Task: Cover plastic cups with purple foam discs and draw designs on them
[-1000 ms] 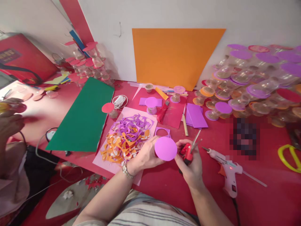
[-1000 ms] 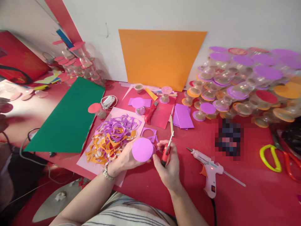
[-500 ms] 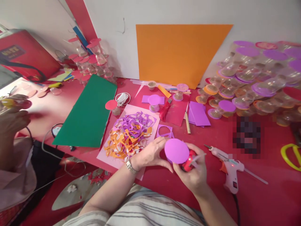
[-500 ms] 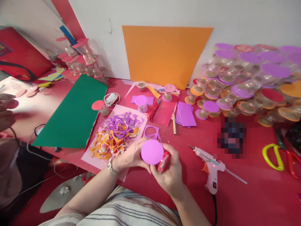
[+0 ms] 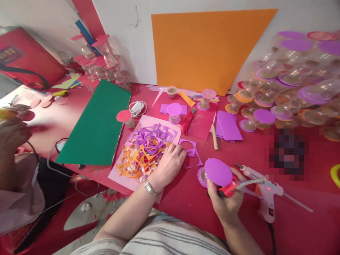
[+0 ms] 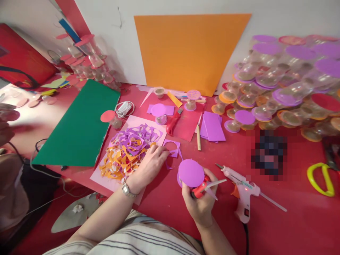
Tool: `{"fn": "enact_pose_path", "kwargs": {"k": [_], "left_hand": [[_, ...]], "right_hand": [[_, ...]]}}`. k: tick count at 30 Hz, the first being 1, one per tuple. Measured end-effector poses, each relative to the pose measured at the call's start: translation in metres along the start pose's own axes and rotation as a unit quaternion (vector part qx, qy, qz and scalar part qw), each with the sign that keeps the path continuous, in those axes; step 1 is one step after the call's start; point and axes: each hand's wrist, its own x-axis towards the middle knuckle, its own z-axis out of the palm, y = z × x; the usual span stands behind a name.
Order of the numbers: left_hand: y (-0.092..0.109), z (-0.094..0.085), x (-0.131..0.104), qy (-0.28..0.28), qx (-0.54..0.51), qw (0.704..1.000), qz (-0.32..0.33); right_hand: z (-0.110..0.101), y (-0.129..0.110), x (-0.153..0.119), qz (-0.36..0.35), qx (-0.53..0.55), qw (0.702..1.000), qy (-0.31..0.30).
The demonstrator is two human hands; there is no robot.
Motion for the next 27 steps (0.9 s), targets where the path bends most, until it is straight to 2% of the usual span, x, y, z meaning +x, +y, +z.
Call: {"fn": "enact_pose_path", "kwargs": {"k": [8, 12, 15, 23, 27], "left_hand": [[0.000, -0.002, 0.001, 0.027, -0.008, 0.999, 0.016], [0.001, -0.012, -0.002, -0.038, -0.032, 0.997, 0.055], [0.001, -0.018, -0.004, -0.081, -0.041, 0.994, 0.066], [0.005, -0.019, 0.003, -0.115, -0.011, 0.991, 0.074], [0.005, -0.013, 0.006, -0.097, -0.008, 0.992, 0.081]], "right_hand": [[-0.005, -0.004, 0.002, -0.013, -0.017, 1.000, 0.006], [-0.006, -0.007, 0.006, -0.044, -0.032, 0.998, 0.022], [-0.006, -0.010, 0.009, -0.062, -0.046, 0.997, 0.013], [-0.003, -0.014, 0.014, -0.085, -0.051, 0.995, 0.010], [-0.002, -0.013, 0.013, -0.075, -0.054, 0.996, 0.011]]}}
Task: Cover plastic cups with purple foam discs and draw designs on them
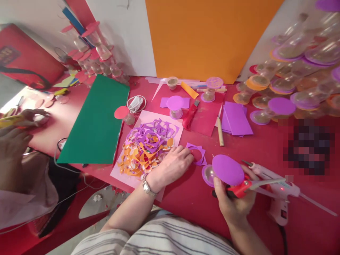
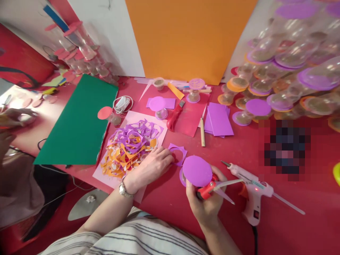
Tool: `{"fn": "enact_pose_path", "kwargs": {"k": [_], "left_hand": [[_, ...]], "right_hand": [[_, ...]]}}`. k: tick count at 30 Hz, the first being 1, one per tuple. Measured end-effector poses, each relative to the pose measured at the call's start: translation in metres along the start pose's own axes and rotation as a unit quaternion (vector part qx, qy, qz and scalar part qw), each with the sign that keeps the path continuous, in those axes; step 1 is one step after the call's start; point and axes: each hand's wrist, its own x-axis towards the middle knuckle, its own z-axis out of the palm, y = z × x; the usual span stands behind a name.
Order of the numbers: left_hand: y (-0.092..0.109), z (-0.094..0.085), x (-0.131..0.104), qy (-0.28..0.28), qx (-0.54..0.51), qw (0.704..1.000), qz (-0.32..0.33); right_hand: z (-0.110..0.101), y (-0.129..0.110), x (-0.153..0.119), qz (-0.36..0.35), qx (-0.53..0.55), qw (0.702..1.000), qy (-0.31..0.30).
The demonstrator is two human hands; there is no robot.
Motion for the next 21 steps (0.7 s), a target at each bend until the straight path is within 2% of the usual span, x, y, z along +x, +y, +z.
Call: {"fn": "enact_pose_path", "kwargs": {"k": [3, 7, 10, 14, 18, 21], "left_hand": [[-0.001, 0.005, 0.000, 0.049, -0.017, 0.999, -0.010], [-0.001, 0.005, -0.002, 0.129, -0.041, 0.989, -0.056], [0.001, -0.002, -0.007, 0.193, -0.033, 0.976, -0.091], [0.001, -0.016, -0.021, 0.293, 0.021, 0.945, -0.144], [-0.010, -0.030, -0.040, 0.342, 0.070, 0.914, -0.208], [-0.023, -0.032, -0.051, 0.327, 0.097, 0.903, -0.261]], "right_hand": [[0.000, 0.000, -0.001, 0.009, 0.004, 1.000, -0.005], [-0.001, 0.003, -0.004, 0.044, 0.025, 0.999, -0.009], [-0.001, 0.007, -0.008, 0.089, 0.040, 0.995, -0.018], [0.001, 0.009, -0.014, 0.141, 0.063, 0.987, -0.045], [0.003, 0.005, -0.016, 0.139, 0.086, 0.984, -0.069], [0.004, 0.002, -0.016, 0.110, 0.092, 0.987, -0.076]]}}
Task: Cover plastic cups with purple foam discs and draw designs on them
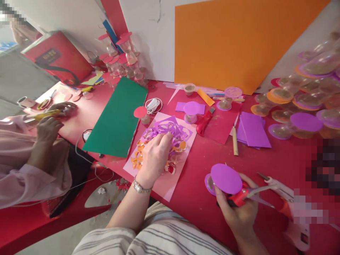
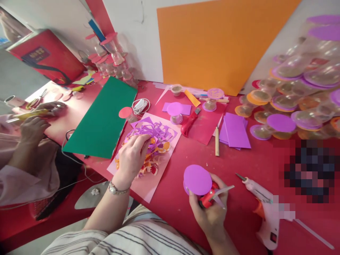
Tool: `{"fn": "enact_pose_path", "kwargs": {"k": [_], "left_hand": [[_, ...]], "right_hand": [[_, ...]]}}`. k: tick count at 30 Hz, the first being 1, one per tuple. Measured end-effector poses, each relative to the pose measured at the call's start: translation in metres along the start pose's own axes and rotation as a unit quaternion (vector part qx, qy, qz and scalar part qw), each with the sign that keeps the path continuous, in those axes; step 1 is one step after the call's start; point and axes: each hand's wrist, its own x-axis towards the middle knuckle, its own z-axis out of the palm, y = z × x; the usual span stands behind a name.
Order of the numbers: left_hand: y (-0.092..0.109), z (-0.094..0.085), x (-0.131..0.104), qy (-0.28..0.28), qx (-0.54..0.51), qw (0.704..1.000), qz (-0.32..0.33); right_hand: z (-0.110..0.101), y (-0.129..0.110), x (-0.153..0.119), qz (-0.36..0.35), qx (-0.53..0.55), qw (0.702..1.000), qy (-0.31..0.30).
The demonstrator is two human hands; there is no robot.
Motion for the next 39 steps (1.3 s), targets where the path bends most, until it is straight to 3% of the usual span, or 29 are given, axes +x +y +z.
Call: {"fn": "enact_pose_path", "kwargs": {"k": [7, 11, 15, 20, 23, 26, 30, 36, 39], "left_hand": [[-0.016, 0.005, -0.011, -0.123, 0.000, 0.992, 0.033], [-0.015, 0.003, -0.015, -0.116, -0.047, 0.991, 0.046], [-0.001, -0.002, -0.018, -0.123, -0.122, 0.984, 0.048], [0.029, 0.005, -0.028, -0.249, -0.285, 0.922, 0.081], [0.046, 0.020, -0.033, -0.290, -0.372, 0.881, 0.040], [0.060, 0.035, -0.036, -0.287, -0.389, 0.875, 0.005], [0.070, 0.044, -0.035, -0.275, -0.373, 0.886, 0.012], [0.061, 0.050, -0.034, -0.203, -0.387, 0.899, -0.008], [0.057, 0.053, -0.035, -0.203, -0.399, 0.894, -0.006]], "right_hand": [[0.003, 0.005, -0.002, 0.007, -0.002, 0.999, -0.048], [0.003, 0.006, -0.002, 0.014, -0.026, 0.998, -0.062], [0.001, 0.008, -0.003, -0.002, -0.028, 0.997, -0.073], [-0.002, 0.008, -0.002, -0.020, 0.001, 0.996, -0.092], [-0.003, 0.005, -0.003, -0.003, 0.032, 0.993, -0.113], [-0.004, 0.004, -0.003, 0.006, 0.045, 0.991, -0.127], [-0.007, 0.007, -0.002, -0.002, 0.044, 0.991, -0.126], [-0.012, 0.001, 0.005, 0.047, 0.052, 0.990, -0.119], [-0.011, -0.007, 0.016, 0.104, 0.043, 0.988, -0.104]]}}
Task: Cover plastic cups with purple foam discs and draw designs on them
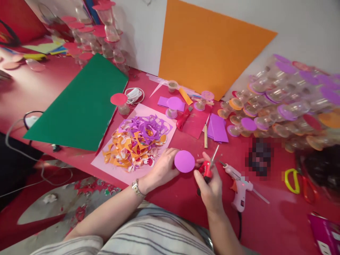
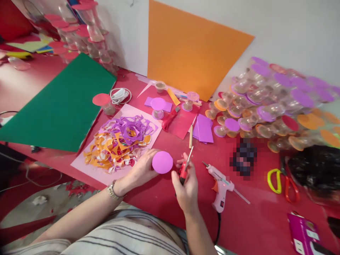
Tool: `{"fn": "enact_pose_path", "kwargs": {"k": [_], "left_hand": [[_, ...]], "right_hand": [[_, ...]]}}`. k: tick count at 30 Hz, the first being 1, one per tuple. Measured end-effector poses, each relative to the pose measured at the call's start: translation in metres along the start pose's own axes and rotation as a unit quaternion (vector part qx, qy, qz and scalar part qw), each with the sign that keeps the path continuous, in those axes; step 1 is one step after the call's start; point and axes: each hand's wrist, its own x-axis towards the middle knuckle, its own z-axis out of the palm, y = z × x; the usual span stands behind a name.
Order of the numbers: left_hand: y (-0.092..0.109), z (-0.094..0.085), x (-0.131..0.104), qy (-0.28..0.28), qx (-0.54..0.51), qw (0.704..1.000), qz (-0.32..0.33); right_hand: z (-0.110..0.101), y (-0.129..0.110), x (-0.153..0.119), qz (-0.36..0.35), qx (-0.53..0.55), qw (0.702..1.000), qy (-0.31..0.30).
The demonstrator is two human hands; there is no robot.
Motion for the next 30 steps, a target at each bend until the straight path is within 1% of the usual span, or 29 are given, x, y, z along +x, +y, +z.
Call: {"fn": "enact_pose_path", "kwargs": {"k": [2, 4, 6, 9, 12, 17, 20, 22, 24, 26, 27, 28, 29, 30], "left_hand": [[-0.001, 0.001, -0.001, -0.009, -0.007, 1.000, -0.004], [-0.002, 0.002, -0.001, -0.007, -0.009, 1.000, -0.005], [-0.002, 0.004, -0.002, -0.005, -0.012, 1.000, -0.008], [-0.005, 0.006, -0.002, -0.013, -0.008, 0.999, -0.033], [-0.007, 0.006, -0.003, -0.014, -0.009, 0.999, -0.045], [-0.006, 0.005, -0.004, -0.020, -0.007, 1.000, -0.015], [-0.005, 0.004, -0.004, -0.017, -0.004, 1.000, -0.002], [-0.004, 0.004, -0.003, -0.020, -0.008, 1.000, 0.000], [-0.003, 0.004, -0.002, -0.030, -0.016, 0.999, 0.002], [-0.002, 0.004, -0.001, -0.043, -0.025, 0.999, 0.004], [-0.002, 0.004, -0.001, -0.049, -0.029, 0.998, 0.004], [-0.002, 0.004, 0.000, -0.054, -0.032, 0.998, 0.004], [-0.002, 0.004, 0.001, -0.059, -0.034, 0.998, 0.004], [-0.002, 0.005, 0.001, -0.062, -0.036, 0.997, 0.004]], "right_hand": [[0.001, -0.003, 0.013, 0.045, 0.002, 0.999, 0.002], [0.001, -0.004, 0.031, 0.061, -0.012, 0.998, -0.017], [0.001, -0.004, 0.052, 0.041, -0.060, 0.996, -0.051], [0.002, -0.005, 0.082, 0.016, -0.108, 0.992, -0.059], [0.007, -0.005, 0.102, 0.000, -0.154, 0.987, -0.041], [0.025, -0.003, 0.118, -0.028, -0.244, 0.969, 0.026], [0.033, -0.003, 0.122, -0.057, -0.276, 0.958, 0.041], [0.032, -0.004, 0.119, -0.075, -0.288, 0.954, 0.038], [0.025, -0.006, 0.112, -0.115, -0.298, 0.947, 0.041], [0.013, -0.013, 0.099, -0.178, -0.298, 0.937, 0.041], [0.007, -0.018, 0.092, -0.208, -0.289, 0.934, 0.032], [0.001, -0.025, 0.084, -0.232, -0.274, 0.933, 0.006], [-0.005, -0.031, 0.076, -0.265, -0.263, 0.927, -0.026], [-0.008, -0.038, 0.069, -0.300, -0.262, 0.915, -0.064]]}}
